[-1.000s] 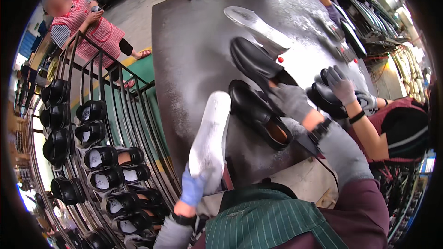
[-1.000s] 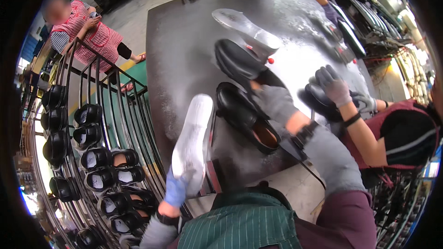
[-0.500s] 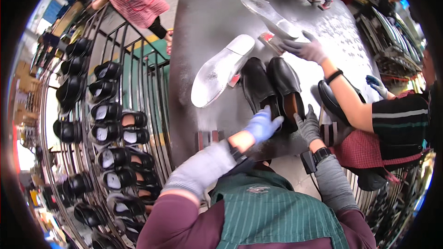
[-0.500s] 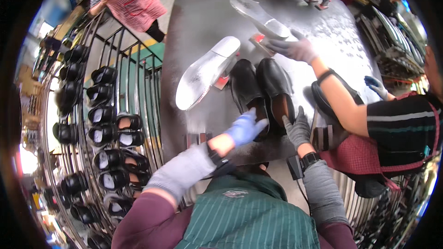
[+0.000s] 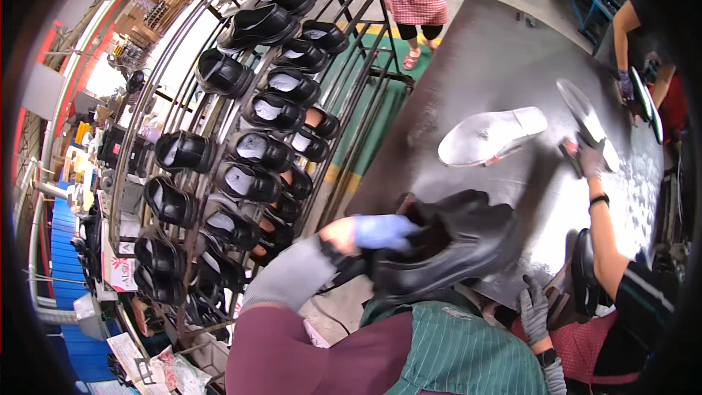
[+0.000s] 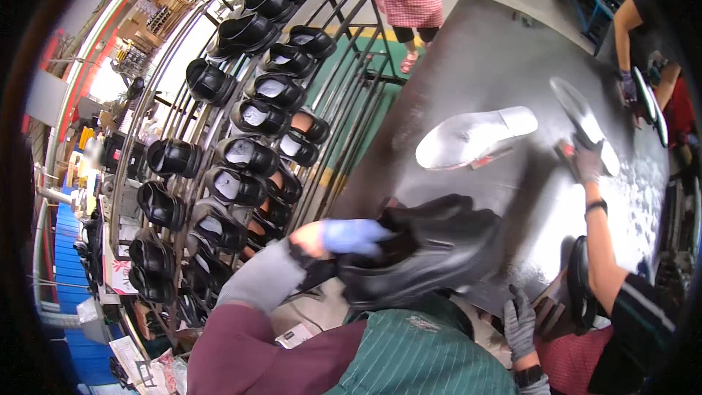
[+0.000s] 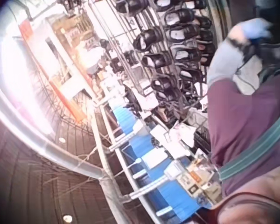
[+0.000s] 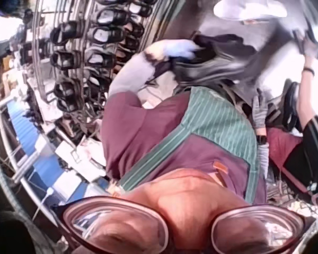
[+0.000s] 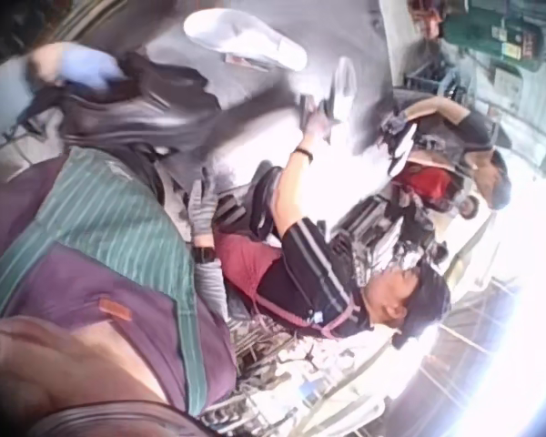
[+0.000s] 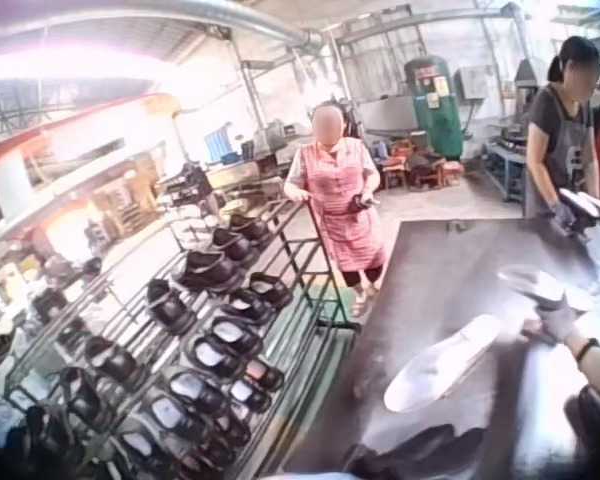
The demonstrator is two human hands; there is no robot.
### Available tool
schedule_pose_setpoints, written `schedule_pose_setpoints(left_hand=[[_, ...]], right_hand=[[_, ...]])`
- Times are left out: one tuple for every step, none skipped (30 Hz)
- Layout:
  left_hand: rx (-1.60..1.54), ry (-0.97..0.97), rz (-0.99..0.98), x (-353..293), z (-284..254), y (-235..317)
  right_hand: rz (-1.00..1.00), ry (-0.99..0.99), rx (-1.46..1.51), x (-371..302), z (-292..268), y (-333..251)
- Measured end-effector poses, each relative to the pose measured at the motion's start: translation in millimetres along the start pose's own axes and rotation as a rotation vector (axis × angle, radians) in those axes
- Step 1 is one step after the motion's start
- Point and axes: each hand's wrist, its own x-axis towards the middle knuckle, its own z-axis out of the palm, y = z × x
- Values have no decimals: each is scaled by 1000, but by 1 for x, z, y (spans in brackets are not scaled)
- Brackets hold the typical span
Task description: Cleaning and assembling shoes at a factory workstation.
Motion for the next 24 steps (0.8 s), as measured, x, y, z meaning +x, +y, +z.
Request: schedule_pose_setpoints(left_hand=[[-63,63,-79,-35,-15,-10],[-131,118,-167,-69,-26,-20],[-412,217,-220,-99,-31,-12],[-690,318,-258,-118,-42,-3],[-831,458,-178,-124,-51,-23],[-967,599,-92,-125,-59,-57],[-1045,688,-104,-123,-74,-95],[-1093,714,-41,-107,-95,-124],[-1267,848,-150,-81,-124,-158],[-1436,980,-269,-51,-156,-189],[-1254,1026,-129,-14,-182,-213],[-1074,1075,4,15,-205,-236],[-599,1140,-90,30,-238,-276],[-125,1169,-178,45,-274,-304],[44,1202,-442,85,-298,-295],[222,1217,-703,120,-319,-274],[153,1310,-768,140,-337,-264],[85,1404,-842,155,-356,-265],[700,952,-1029,153,-387,-286],[1258,393,-1107,148,-415,-312],[1224,342,-1137,154,-429,-327],[1193,295,-1167,157,-445,-338],[1042,382,-1219,150,-459,-362],[896,464,-1273,141,-471,-390]], right_hand=[[104,-25,84,3,5,8],[-5,23,-207,12,6,-7],[106,8,-8,18,10,-32],[214,16,175,22,13,-57],[-25,101,20,38,20,-49],[-263,190,-142,57,27,-40],[-226,208,-81,73,35,-59],[148,51,162,86,35,-96],[154,80,154,97,36,-99],[126,113,138,105,42,-98],[97,142,121,113,45,-98],[76,159,85,118,45,-104],[82,191,74,117,46,-106],[87,219,58,124,45,-108],[236,207,9,125,37,-128],[85,304,-157,126,38,-129],[221,328,-70,119,37,-115],[353,349,23,111,37,-100],[258,375,-89,110,39,-99],[172,402,-201,114,41,-103],[416,369,64,119,42,-127],[443,375,47,123,43,-123],[450,414,134,120,46,-113],[459,453,228,117,52,-109]])
